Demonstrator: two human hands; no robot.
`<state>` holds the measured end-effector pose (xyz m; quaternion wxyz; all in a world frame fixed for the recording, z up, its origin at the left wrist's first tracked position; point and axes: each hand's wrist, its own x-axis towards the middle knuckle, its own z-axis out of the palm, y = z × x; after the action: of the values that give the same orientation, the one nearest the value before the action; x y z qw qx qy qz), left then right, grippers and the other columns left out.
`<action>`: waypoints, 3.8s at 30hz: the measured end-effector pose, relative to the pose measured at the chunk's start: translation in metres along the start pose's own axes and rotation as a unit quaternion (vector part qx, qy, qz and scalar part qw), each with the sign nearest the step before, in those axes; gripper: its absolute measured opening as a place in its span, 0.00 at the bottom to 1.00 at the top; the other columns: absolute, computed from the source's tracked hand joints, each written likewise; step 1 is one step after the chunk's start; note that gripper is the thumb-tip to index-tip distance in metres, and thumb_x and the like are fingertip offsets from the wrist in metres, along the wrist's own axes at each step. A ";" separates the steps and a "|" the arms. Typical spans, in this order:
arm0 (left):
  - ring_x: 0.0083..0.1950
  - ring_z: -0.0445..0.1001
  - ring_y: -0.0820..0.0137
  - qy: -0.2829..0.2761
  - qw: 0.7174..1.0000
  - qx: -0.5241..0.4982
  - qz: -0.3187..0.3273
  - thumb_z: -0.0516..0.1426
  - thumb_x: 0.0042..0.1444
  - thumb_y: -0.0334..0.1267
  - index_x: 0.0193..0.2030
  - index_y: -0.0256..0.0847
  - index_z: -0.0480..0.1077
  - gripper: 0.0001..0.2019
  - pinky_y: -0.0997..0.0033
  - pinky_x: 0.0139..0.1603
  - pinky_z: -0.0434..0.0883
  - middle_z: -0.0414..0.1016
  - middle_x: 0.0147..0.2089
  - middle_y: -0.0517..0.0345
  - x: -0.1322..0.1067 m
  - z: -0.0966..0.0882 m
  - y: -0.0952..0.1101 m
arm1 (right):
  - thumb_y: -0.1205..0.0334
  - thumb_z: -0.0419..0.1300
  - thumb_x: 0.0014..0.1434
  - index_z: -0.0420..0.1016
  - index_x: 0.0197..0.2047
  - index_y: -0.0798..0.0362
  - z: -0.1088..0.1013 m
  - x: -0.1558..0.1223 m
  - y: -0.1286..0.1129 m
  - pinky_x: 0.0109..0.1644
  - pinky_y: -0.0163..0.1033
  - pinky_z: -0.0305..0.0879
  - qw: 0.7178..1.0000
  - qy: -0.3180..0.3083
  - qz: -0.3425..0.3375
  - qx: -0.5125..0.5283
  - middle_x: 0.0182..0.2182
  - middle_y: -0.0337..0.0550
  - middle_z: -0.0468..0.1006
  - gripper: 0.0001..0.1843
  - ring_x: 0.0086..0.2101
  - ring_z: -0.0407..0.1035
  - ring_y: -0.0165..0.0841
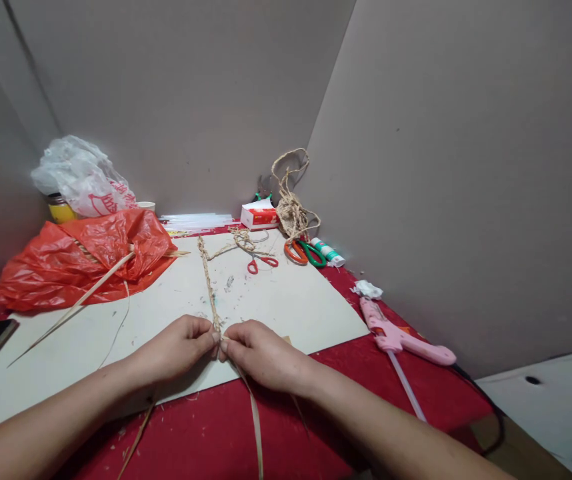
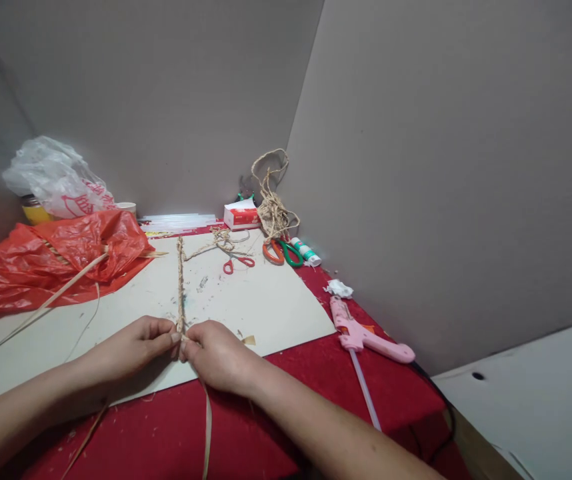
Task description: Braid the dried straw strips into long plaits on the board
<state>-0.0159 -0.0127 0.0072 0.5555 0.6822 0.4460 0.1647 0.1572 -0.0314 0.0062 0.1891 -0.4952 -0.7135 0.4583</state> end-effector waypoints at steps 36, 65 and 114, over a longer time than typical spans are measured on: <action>0.21 0.54 0.79 -0.042 0.974 -0.223 -0.001 0.55 0.52 0.49 0.29 0.35 0.68 0.16 0.77 0.24 0.53 0.64 0.21 0.62 -0.007 0.012 0.008 | 0.54 0.48 0.60 0.66 0.24 0.57 -0.006 -0.001 -0.008 0.15 0.29 0.38 0.974 -0.079 0.081 0.195 0.13 0.29 0.54 0.19 0.12 0.43 0.19; 0.25 0.68 0.69 -0.021 0.934 0.349 0.079 0.51 0.51 0.37 0.25 0.42 0.69 0.08 0.72 0.30 0.63 0.70 0.22 0.57 -0.060 0.036 0.039 | 0.62 0.56 0.52 0.69 0.28 0.58 0.012 -0.010 -0.004 0.16 0.29 0.28 0.879 -0.038 0.152 0.451 0.12 0.25 0.48 0.07 0.14 0.34 0.19; 0.20 0.57 0.80 0.013 0.964 -0.263 -0.021 0.59 0.47 0.40 0.27 0.36 0.65 0.10 0.78 0.23 0.51 0.65 0.21 0.63 -0.010 0.016 0.004 | 0.52 0.49 0.59 0.69 0.23 0.54 0.014 -0.059 -0.035 0.25 0.35 0.49 0.983 0.037 -0.016 -0.180 0.20 0.43 0.71 0.19 0.21 0.59 0.29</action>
<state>-0.0087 -0.0301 0.0080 0.7130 0.5001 0.4085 0.2734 0.1537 -0.0928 0.0397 0.1306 -0.5265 -0.7843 0.3010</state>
